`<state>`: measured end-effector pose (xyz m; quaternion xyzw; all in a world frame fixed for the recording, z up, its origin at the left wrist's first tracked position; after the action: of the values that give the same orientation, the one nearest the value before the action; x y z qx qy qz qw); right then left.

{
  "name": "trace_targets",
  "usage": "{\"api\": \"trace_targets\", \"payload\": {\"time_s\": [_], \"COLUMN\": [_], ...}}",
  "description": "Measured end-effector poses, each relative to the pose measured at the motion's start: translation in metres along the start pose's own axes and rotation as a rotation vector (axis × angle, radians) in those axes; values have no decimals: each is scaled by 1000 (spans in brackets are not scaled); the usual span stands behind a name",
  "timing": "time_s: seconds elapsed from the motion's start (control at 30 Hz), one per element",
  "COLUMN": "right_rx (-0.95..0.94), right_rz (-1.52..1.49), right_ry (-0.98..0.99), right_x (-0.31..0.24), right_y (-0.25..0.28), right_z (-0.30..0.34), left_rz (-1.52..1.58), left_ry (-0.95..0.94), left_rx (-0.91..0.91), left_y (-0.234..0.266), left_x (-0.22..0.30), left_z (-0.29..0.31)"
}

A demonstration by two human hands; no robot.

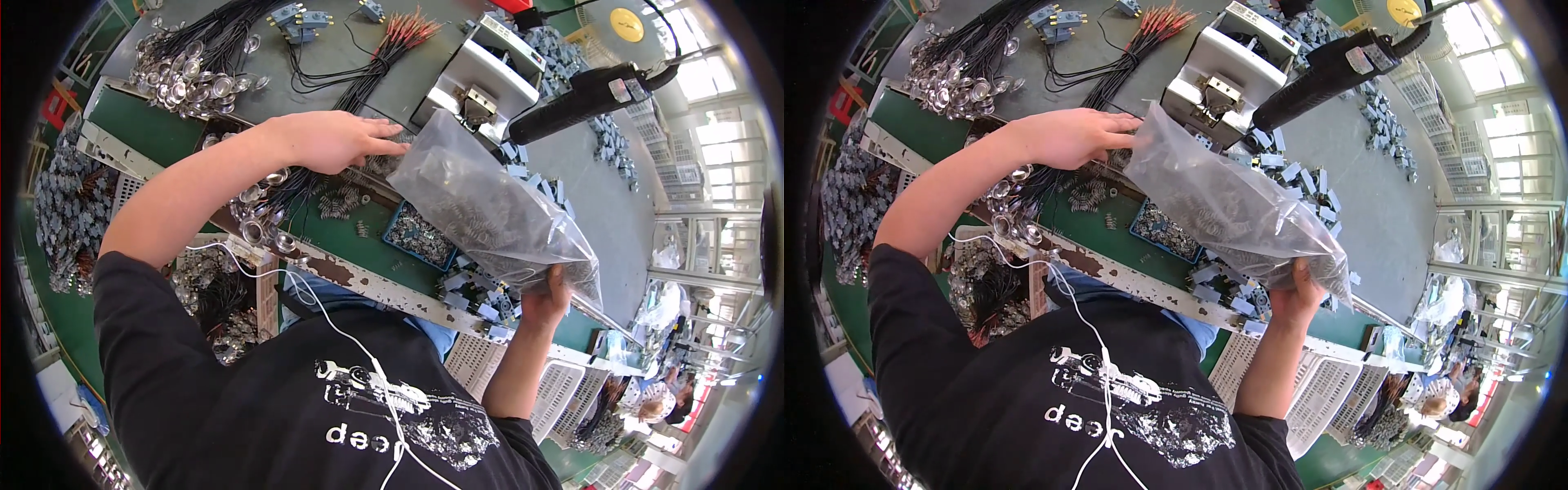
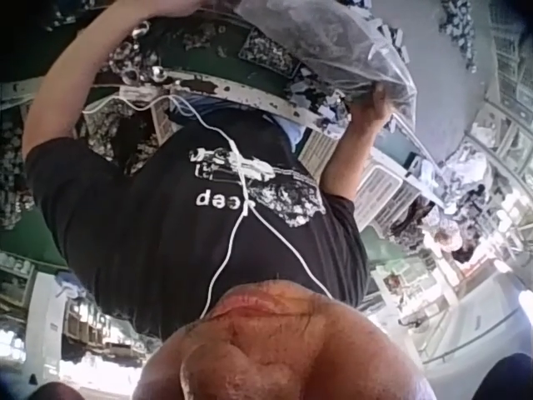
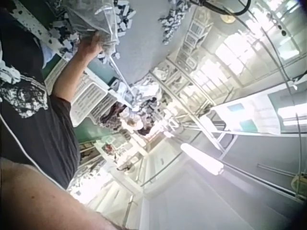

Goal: Assembling small industrial or electronic components at a factory workstation using a handheld power tool and wire harnesses.

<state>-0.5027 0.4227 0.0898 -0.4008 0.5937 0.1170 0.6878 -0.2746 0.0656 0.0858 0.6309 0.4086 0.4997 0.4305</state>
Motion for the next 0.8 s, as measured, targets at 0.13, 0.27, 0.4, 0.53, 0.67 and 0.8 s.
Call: {"api": "trace_targets", "payload": {"time_s": [0.13, 0.27, 0.4, 0.53, 0.67, 0.8], "right_rx": [27, 50, 35, -36, 244, -5], "right_rz": [-84, -210, -294, -350, -429, -782], "right_ry": [-24, -51, -59, -53, -31, -34], "right_x": [-4, -3, 5, 17, 19, 38], "right_y": [14, 20, 32, 50, 18, 18], "right_z": [3, 8, 9, 3, -12, -26], "left_rz": [219, 301, 224, 348, 603, 1090], "left_ry": [223, 310, 286, 394, 344, 77], "left_rx": [-122, -135, -117, -131, -64, 41], "left_y": [22, 54, 66, 82, 90, 83], "left_x": [10, 12, 4, 18, 44, 79], "left_z": [-3, 4, 8, 0, -20, -52]}}
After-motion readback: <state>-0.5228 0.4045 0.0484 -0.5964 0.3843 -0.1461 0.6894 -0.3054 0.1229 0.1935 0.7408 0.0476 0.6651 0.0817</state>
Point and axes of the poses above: each hand's wrist, its own z-axis away from the middle knuckle, its own y-axis out of the back of the hand, x = y × z, the point moved 3 cm from there along -z, towards the middle knuckle, and after that the axes turned 1 degree about -y, right-handed, at the moved point
